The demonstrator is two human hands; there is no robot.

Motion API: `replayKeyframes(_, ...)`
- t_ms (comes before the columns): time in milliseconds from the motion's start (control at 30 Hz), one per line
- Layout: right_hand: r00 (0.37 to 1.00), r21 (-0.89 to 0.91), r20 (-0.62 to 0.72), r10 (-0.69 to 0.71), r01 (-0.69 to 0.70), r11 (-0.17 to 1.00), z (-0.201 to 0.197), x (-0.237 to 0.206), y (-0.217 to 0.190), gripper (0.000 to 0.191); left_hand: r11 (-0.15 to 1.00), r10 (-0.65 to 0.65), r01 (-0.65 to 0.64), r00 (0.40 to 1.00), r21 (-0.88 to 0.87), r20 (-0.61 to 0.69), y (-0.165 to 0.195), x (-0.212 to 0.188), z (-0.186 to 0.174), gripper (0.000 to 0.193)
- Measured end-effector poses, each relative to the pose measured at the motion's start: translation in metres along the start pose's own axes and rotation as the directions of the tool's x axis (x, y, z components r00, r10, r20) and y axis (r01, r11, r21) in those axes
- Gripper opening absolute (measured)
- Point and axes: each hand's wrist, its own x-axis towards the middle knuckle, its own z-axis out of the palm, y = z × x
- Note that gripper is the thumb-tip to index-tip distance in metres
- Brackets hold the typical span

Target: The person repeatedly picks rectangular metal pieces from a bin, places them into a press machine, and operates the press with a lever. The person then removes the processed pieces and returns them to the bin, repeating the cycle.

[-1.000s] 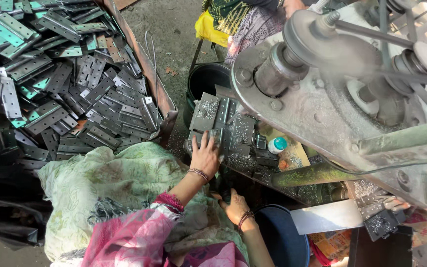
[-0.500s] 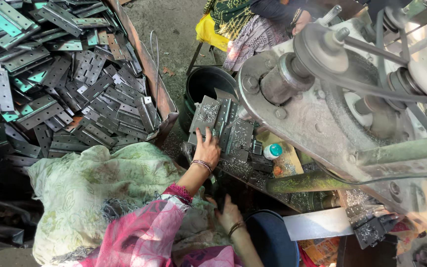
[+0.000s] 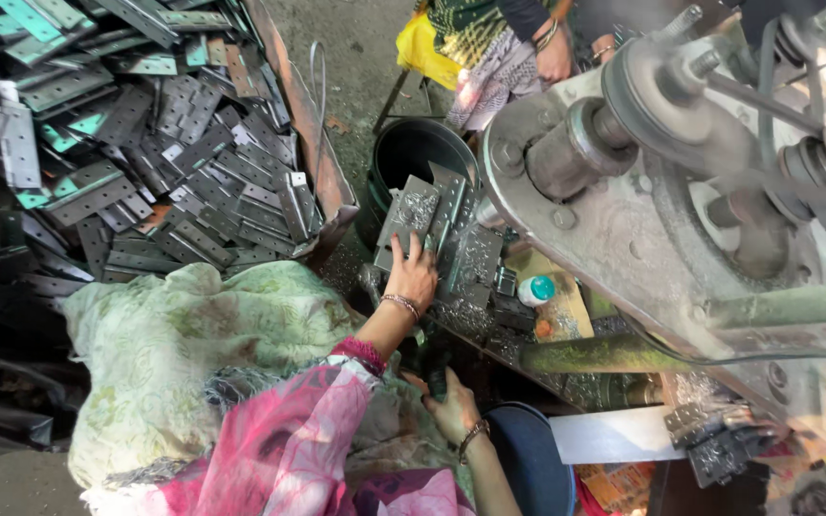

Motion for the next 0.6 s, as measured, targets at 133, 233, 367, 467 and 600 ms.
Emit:
replayKeyframes(133,0.991,-0.059,-0.134,-0.011,0.003,0.998,0.030,0.013,0.001,0.084,1.000,-0.029,0.029,1.000,0.001,0.006,-0.005,0.018,-0.002,0.048)
replayKeyframes(233,0.982,-0.003,-0.189,-0.008,0.008,1.000,0.061,0.013,0.005,0.082,0.999,-0.037,0.037,0.998,-0.005,-0.044,-0.006,0.016,0.001,0.051)
replayKeyframes(367,0.975,-0.024,-0.202,-0.092,0.089,0.996,0.053,0.006,0.000,0.081,1.000,-0.018,0.017,1.000,-0.019,-0.011,-0.009,0.008,0.000,0.049)
replayKeyframes(467,0.993,-0.080,-0.106,-0.057,0.049,0.996,0.014,0.007,-0.017,0.078,0.999,0.008,-0.009,0.999,0.041,0.035,-0.015,0.017,-0.006,0.048)
replayKeyframes(600,0.997,-0.008,0.048,0.055,-0.055,0.998,-0.013,0.006,-0.037,0.058,0.999,0.004,-0.006,0.998,0.036,0.057,-0.023,0.039,-0.011,0.046)
